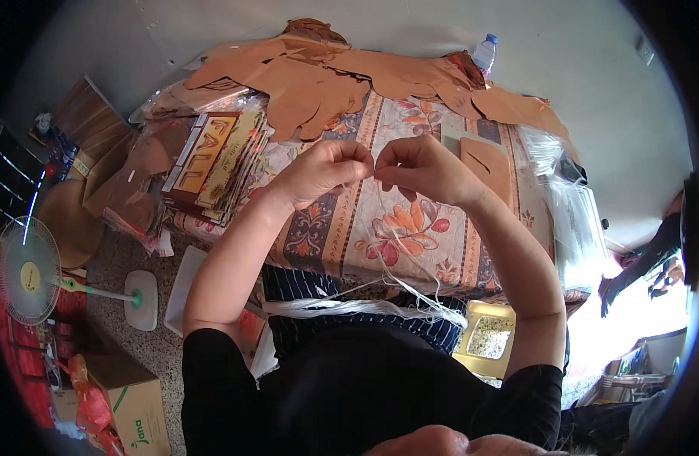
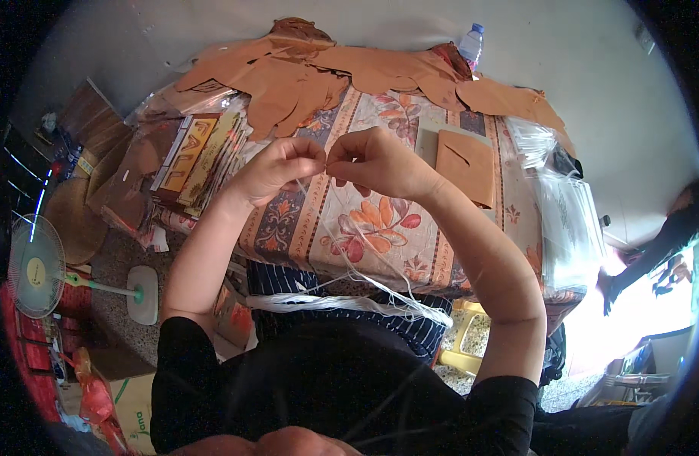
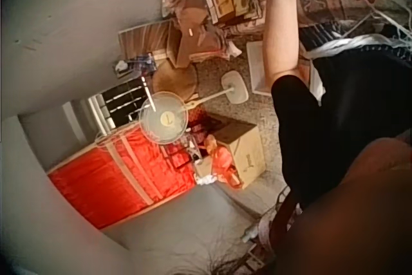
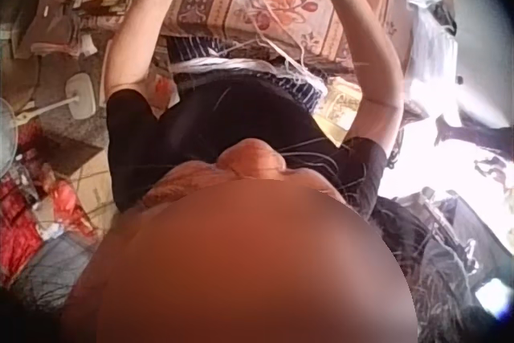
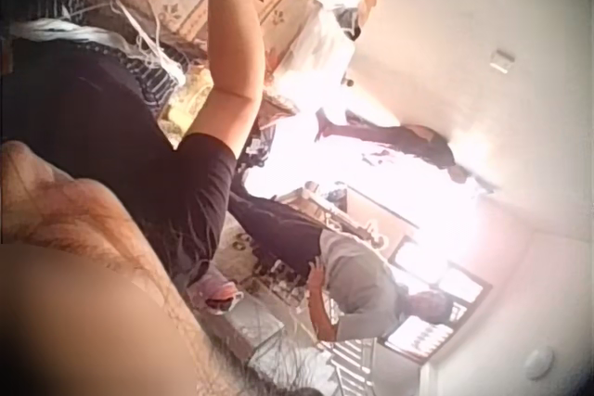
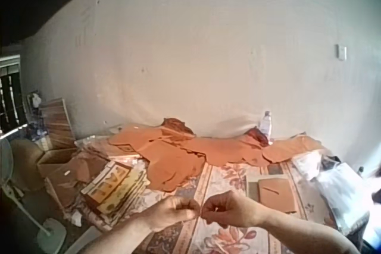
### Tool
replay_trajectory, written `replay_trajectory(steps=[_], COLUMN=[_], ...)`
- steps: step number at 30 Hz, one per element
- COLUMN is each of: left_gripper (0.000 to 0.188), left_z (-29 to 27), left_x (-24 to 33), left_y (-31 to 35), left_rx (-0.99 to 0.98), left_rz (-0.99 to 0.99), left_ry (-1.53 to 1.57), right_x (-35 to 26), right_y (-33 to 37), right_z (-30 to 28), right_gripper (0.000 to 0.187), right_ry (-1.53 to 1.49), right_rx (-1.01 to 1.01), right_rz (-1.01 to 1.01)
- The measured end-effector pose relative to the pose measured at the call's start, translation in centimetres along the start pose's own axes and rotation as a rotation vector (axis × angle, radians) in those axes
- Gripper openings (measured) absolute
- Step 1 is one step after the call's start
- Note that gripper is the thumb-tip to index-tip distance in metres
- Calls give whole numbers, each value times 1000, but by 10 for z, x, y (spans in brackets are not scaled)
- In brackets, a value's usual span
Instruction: The recorder unravels a bundle of white string and prepares it at a table.
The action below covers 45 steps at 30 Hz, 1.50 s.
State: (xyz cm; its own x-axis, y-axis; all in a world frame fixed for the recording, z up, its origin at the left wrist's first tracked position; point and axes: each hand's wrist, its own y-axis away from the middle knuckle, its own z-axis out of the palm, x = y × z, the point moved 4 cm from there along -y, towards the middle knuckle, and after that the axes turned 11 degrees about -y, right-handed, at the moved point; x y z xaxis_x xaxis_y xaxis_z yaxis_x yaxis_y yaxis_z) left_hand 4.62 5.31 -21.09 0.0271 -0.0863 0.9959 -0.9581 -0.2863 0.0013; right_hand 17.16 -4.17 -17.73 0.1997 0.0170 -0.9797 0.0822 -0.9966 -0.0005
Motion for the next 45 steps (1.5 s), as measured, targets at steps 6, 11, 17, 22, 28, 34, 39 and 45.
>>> replay_trajectory(steps=[6, 11, 17, 22, 28, 34, 39, 45], left_gripper=[10, 9, 9, 8, 15, 15, 12, 7], left_z=[0, 5, 9, 10, 7, 8, 1, -73], left_x=[0, 5, 2, -14, -1, 5, 12, 75], left_y=[-3, -8, -13, -11, -9, -15, -16, -12], left_rx=[32, 7, -10, -132, 5, 79, 61, 581], left_rz=[-15, 7, 12, -16, 35, 98, 56, 270], left_ry=[-93, -113, -159, -296, -326, -230, -233, -417], right_x=[-9, -26, -33, -36, -31, -32, -24, 2], right_y=[-1, -3, -8, -11, -12, -13, -9, 11], right_z=[-3, -3, -4, -20, -30, -34, -42, -27], right_gripper=[9, 8, 6, 6, 15, 15, 11, 12], right_ry=[95, 384, 717, 473, 308, 295, 290, 383], right_rx=[11, 45, 60, 84, 38, 56, 52, -231], right_rz=[-24, -182, -399, -262, -66, -35, -52, 28])
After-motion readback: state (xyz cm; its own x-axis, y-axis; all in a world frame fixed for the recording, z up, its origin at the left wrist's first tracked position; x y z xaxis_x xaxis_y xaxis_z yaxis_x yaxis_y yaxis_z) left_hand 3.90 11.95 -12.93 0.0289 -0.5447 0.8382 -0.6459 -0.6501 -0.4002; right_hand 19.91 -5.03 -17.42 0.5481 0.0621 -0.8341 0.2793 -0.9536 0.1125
